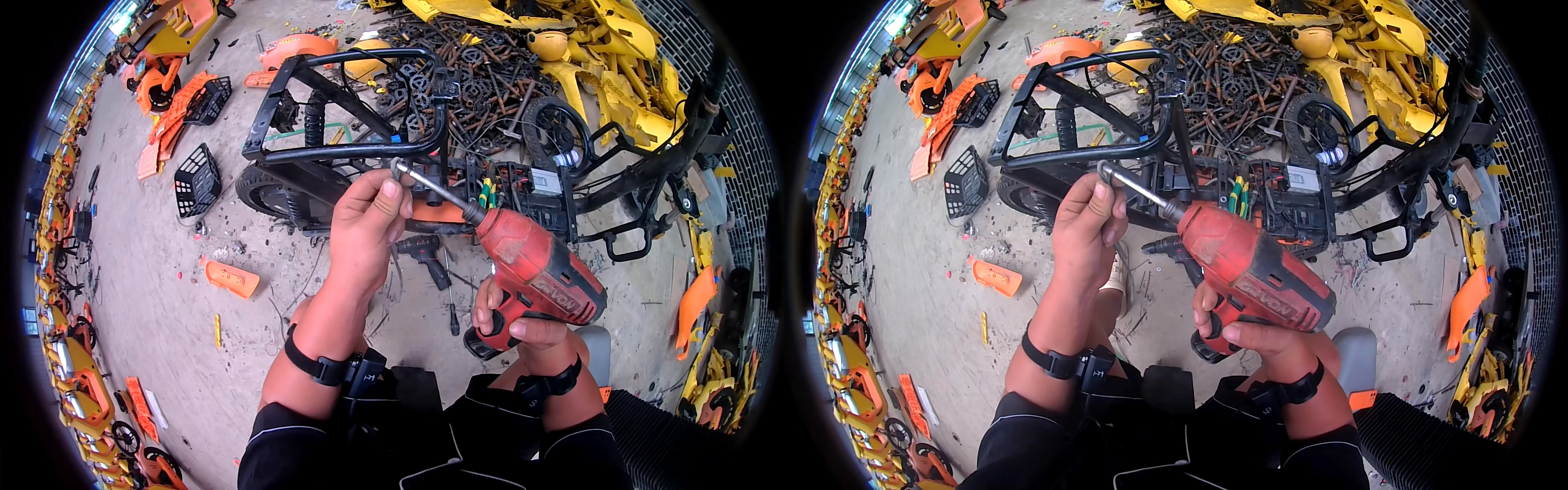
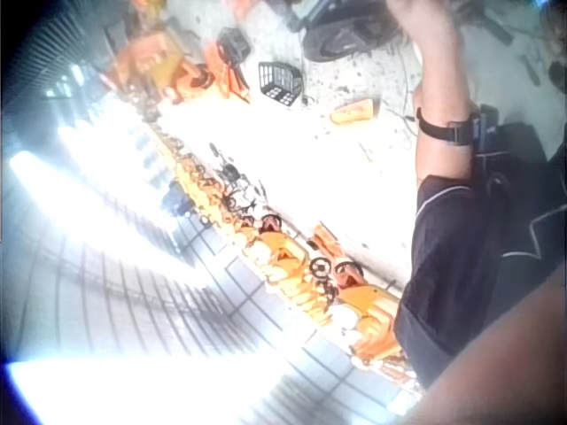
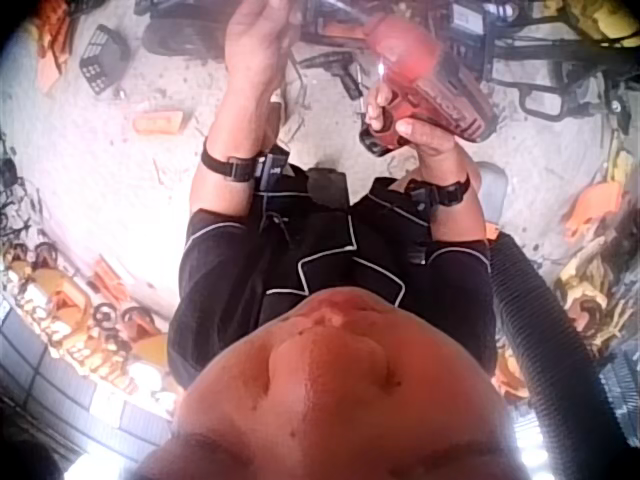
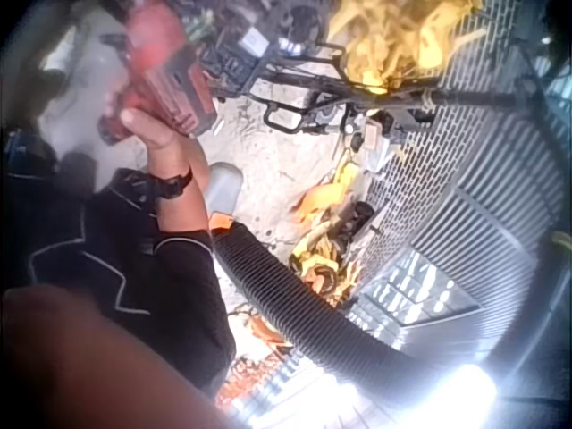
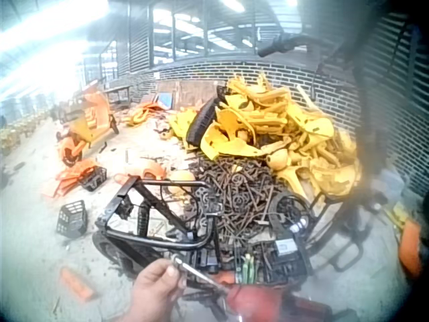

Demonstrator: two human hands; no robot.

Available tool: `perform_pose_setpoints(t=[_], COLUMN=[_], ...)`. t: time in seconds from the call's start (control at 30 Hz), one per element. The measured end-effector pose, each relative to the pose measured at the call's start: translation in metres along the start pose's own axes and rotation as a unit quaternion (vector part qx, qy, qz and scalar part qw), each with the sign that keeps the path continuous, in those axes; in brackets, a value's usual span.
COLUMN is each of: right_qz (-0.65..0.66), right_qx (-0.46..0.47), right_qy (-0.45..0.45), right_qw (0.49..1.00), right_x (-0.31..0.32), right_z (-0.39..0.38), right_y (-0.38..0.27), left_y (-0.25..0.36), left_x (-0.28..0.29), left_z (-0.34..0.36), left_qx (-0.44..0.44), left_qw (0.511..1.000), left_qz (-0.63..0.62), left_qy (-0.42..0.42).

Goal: The person uses a power screwdriver and pliers to work on the electrical wiring and frame of a disassembled motorcycle.

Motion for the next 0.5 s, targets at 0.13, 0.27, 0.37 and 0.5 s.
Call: perform_pose_setpoints(t=[0.13,0.27,0.37,0.5], right_qz=[0.005,0.007,0.016,0.006], right_qx=[0.003,-0.003,0.001,-0.003], right_qy=[-0.003,0.000,-0.008,0.004], right_qw=[1.000,1.000,1.000,1.000], right_x=[-0.0003,0.0000,0.0001,-0.0003], right_z=[0.0002,0.0001,0.0004,-0.0016], right_y=[0.0005,0.0007,0.0012,0.0019], left_y=[0.0001,-0.0033,-0.0047,-0.0043], left_x=[-0.0003,-0.0022,-0.0024,0.0010], left_z=[-0.0006,-0.0020,-0.0021,-0.0017], left_qx=[-0.004,0.002,-0.001,-0.005], left_qw=[1.000,1.000,1.000,1.000], left_qz=[0.013,0.024,0.015,0.011], left_qy=[-0.002,0.007,0.010,0.018])
Point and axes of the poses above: each hand's wrist, its own z-axis towards the middle knuckle, its own x-axis out of the back of the hand, y = z × x, the point moved 6 cm from there along z, towards the middle knuckle, and after that the axes turned 7 degrees about -z, right-handed, at the moved point
